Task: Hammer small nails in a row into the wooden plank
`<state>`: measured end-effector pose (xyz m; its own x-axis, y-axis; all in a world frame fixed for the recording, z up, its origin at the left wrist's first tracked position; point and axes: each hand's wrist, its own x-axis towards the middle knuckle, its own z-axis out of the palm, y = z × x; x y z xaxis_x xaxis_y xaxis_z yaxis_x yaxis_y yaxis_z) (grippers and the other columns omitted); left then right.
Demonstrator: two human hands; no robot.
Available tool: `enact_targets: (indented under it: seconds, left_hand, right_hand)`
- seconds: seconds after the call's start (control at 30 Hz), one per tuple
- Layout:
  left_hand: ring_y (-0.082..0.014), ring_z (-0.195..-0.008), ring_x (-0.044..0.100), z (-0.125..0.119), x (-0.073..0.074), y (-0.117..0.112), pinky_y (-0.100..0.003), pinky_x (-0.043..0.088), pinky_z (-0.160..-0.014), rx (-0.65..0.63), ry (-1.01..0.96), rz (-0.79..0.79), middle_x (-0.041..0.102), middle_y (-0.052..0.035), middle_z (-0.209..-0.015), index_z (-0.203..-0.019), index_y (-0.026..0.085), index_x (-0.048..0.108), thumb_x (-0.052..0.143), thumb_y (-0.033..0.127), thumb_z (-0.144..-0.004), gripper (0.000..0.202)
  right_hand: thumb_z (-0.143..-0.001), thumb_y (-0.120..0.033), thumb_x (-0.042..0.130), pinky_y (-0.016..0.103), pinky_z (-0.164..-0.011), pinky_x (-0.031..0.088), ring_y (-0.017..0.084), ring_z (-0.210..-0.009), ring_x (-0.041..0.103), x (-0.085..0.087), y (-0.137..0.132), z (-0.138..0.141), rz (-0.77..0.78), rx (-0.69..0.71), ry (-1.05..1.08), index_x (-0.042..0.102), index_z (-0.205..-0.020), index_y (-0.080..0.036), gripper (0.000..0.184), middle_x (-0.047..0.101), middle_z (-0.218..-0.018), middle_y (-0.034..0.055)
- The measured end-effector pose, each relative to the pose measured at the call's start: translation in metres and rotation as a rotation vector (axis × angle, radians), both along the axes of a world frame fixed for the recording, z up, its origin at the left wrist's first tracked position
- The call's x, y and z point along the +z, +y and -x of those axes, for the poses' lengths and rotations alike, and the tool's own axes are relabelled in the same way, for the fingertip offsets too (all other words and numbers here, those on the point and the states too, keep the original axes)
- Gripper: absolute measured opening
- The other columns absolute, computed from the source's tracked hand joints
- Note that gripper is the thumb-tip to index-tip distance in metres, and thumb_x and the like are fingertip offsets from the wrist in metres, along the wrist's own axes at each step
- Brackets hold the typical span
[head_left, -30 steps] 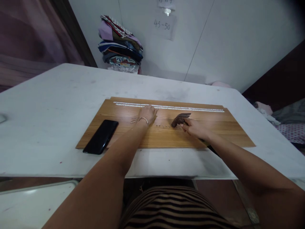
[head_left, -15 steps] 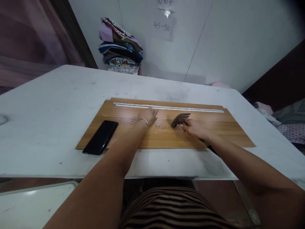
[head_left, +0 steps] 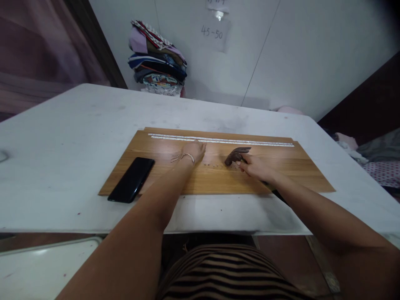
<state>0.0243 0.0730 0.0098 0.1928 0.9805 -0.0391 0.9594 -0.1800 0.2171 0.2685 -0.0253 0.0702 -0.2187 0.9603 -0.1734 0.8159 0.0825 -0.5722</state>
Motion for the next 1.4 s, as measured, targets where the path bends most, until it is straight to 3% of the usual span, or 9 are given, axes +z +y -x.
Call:
enact_targets:
  seconds: [0.3, 0.8, 1.4]
  left_hand:
    - [-0.0286, -0.104, 0.068, 0.000, -0.003, 0.002, -0.036, 0.050, -0.084, -0.013, -0.002, -0.008, 0.071, -0.0150, -0.118, -0.106, 0.019, 0.075, 0.027, 0.045, -0.102, 0.055]
    - [-0.0285, -0.107, 0.068, -0.003, 0.002, -0.001, -0.035, 0.049, -0.084, -0.012, -0.004, -0.005, 0.071, -0.0151, -0.117, -0.107, 0.018, 0.074, 0.031, 0.042, -0.101, 0.050]
    - [-0.0293, -0.106, 0.068, -0.002, 0.000, 0.001, -0.037, 0.051, -0.083, -0.025, 0.017, -0.002, 0.071, -0.0146, -0.119, -0.107, 0.019, 0.075, 0.029, 0.043, -0.102, 0.052]
  right_hand:
    - [-0.089, -0.021, 0.055, 0.026, -0.060, 0.044, 0.014, -0.059, 0.055, -0.002, 0.001, -0.001, -0.002, 0.010, 0.018, 0.069, -0.100, -0.016, 0.018, 0.065, -0.070, 0.0022]
    - [-0.090, -0.022, 0.055, 0.028, -0.067, 0.047, 0.016, -0.064, 0.058, 0.000, 0.000, 0.001, 0.027, -0.012, 0.018, 0.070, -0.107, -0.017, 0.023, 0.067, -0.075, 0.0037]
    - [-0.091, -0.023, 0.056, 0.029, -0.068, 0.047, 0.018, -0.064, 0.059, 0.009, -0.001, 0.008, 0.049, -0.031, -0.080, 0.071, -0.100, -0.015, 0.019, 0.066, -0.072, 0.0042]
